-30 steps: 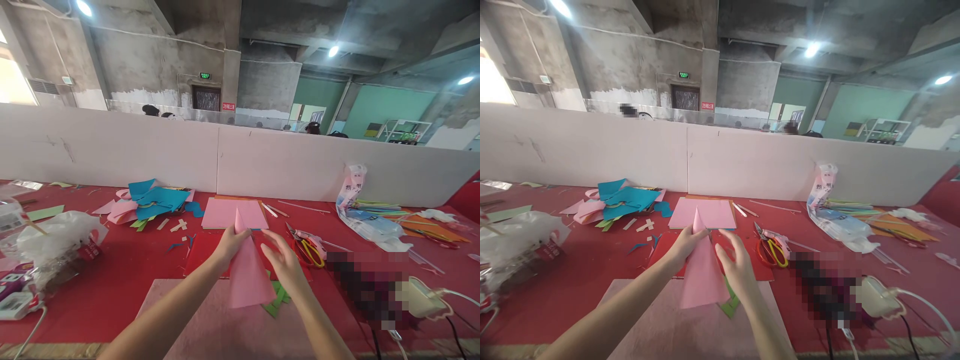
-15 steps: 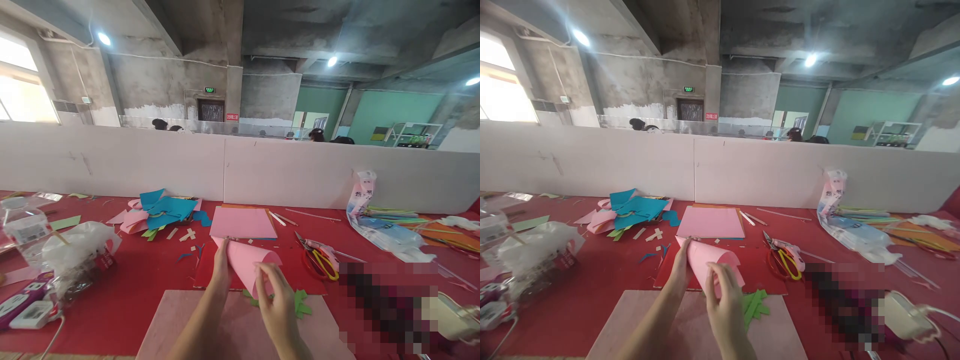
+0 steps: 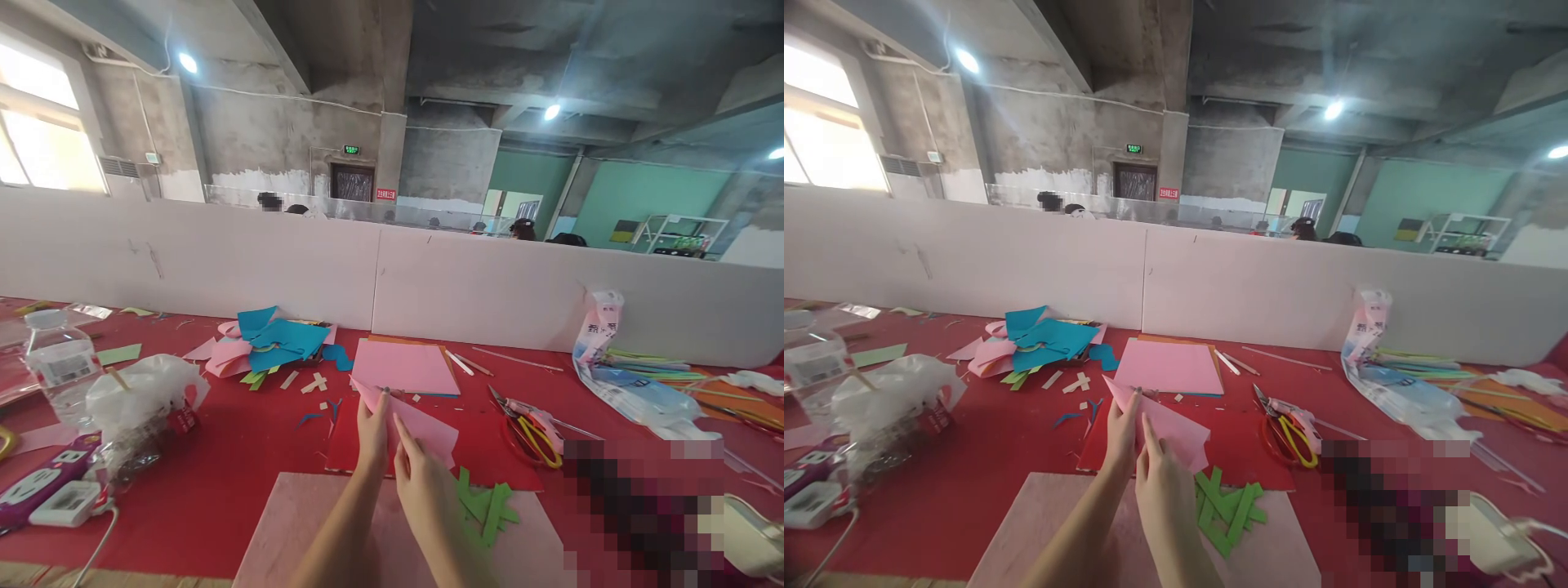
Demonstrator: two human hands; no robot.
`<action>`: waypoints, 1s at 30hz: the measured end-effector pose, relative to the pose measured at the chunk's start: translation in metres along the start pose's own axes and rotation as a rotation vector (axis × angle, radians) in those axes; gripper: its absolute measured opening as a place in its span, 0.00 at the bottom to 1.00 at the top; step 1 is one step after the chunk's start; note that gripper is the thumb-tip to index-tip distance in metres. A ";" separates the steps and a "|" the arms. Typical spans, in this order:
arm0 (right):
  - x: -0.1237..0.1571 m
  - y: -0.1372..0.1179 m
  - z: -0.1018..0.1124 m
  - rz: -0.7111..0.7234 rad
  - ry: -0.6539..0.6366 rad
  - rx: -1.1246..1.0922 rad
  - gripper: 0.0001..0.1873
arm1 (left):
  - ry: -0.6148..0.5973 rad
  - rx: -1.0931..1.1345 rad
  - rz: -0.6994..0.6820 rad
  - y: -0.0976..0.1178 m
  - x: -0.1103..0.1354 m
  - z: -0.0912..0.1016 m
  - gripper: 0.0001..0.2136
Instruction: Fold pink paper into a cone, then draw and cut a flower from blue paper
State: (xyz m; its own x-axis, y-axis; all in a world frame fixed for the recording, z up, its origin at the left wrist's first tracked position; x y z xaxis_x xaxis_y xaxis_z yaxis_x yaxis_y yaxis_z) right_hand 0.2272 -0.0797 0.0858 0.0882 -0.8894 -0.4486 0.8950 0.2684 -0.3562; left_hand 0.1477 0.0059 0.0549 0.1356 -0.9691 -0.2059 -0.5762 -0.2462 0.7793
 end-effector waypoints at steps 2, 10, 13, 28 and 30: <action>-0.003 0.000 -0.001 -0.010 -0.009 0.079 0.24 | -0.008 -0.039 -0.007 0.004 0.002 -0.003 0.12; -0.002 0.008 -0.001 -0.066 0.010 0.218 0.21 | 0.036 -0.026 -0.013 0.002 0.002 0.003 0.12; -0.002 0.007 0.004 -0.057 0.021 0.259 0.22 | 0.068 -0.006 -0.027 0.002 0.002 0.006 0.13; -0.014 0.006 0.011 -0.041 0.017 0.139 0.17 | 0.205 0.001 -0.041 0.008 -0.002 0.020 0.14; -0.016 0.014 0.021 -0.070 0.068 -0.005 0.15 | 0.207 0.025 -0.033 0.006 -0.005 0.023 0.14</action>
State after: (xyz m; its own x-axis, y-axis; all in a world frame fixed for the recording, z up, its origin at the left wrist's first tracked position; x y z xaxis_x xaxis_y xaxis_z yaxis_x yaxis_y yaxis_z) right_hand 0.2477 -0.0696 0.1048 -0.0045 -0.8792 -0.4765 0.8956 0.2084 -0.3929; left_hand 0.1248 0.0091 0.0470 0.3158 -0.9432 -0.1031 -0.5879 -0.2798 0.7590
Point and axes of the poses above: each hand's wrist, its own x-axis away from the middle knuckle, its own z-axis out of the back of the hand, y = z × x, the point moved 6 cm from there along -x, towards the middle knuckle, and after that the axes turned 7 degrees about -y, right-handed, at the moved point
